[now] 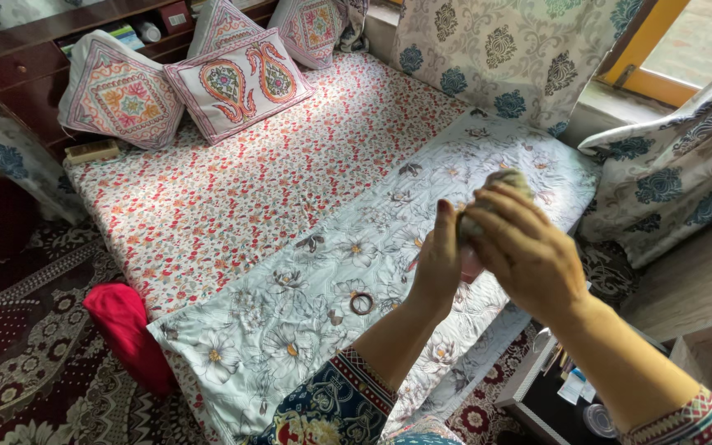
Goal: The person wipes the exterior of several cosmetic items, including a white tube, a round compact, and a pink bottle, using a cloth. The person places the cleaned items into an open drawer beside the bed.
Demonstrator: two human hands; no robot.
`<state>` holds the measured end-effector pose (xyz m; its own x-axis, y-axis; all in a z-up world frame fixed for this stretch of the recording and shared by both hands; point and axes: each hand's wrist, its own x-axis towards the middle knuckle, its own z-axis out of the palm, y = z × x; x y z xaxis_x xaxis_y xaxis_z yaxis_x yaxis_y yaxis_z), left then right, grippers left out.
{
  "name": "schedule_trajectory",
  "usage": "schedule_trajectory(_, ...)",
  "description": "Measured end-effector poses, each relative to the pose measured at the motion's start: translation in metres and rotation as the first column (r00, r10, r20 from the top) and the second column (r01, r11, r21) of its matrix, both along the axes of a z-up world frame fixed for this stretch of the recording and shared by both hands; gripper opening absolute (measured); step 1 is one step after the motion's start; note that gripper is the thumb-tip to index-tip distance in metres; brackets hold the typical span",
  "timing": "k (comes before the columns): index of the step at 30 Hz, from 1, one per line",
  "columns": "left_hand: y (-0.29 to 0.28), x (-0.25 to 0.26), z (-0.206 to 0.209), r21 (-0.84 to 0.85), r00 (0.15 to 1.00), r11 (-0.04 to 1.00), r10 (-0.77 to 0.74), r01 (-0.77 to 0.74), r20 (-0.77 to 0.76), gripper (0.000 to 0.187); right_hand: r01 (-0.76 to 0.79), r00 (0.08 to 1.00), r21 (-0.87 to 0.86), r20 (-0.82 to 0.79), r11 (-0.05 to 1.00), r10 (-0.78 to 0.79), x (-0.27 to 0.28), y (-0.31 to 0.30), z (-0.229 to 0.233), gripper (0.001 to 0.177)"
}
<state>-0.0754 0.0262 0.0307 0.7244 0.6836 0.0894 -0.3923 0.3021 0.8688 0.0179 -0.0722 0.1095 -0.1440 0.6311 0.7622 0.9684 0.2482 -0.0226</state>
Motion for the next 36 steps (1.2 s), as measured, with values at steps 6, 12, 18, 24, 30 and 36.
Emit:
schedule_trajectory(6,-0.008,0.016,0.008,0.02,0.995,0.999,-0.039,0.037,0.094,0.08,0.211,0.977,0.077,-0.05,0.974,-0.208,0.007,-0.01,0.009,0.029)
schedule_trajectory(12,-0.007,0.023,-0.002,-0.042,0.982,0.994,-0.091,0.099,0.166,0.083,0.035,0.999,0.002,-0.017,0.999,-0.035,0.006,-0.017,-0.006,0.029)
schedule_trajectory(18,-0.015,0.041,0.004,0.027,0.994,0.996,-0.083,0.081,0.068,0.082,0.293,0.955,0.118,-0.079,0.949,-0.286,0.031,-0.02,0.007,0.029)
schedule_trajectory(24,-0.007,0.048,0.01,-0.18,0.979,0.971,-0.132,0.159,0.153,0.084,0.021,0.996,-0.018,-0.082,1.0,-0.023,0.013,-0.034,-0.019,0.034)
schedule_trajectory(30,-0.019,0.061,0.006,0.053,0.992,0.992,-0.117,0.114,0.048,0.092,0.289,0.956,0.096,-0.079,0.952,-0.282,0.067,-0.027,0.004,0.03)
schedule_trajectory(36,-0.014,0.07,0.008,-0.155,0.991,0.979,-0.131,0.135,0.032,0.089,0.116,0.99,0.013,-0.087,0.993,-0.114,0.05,-0.032,-0.023,0.033)
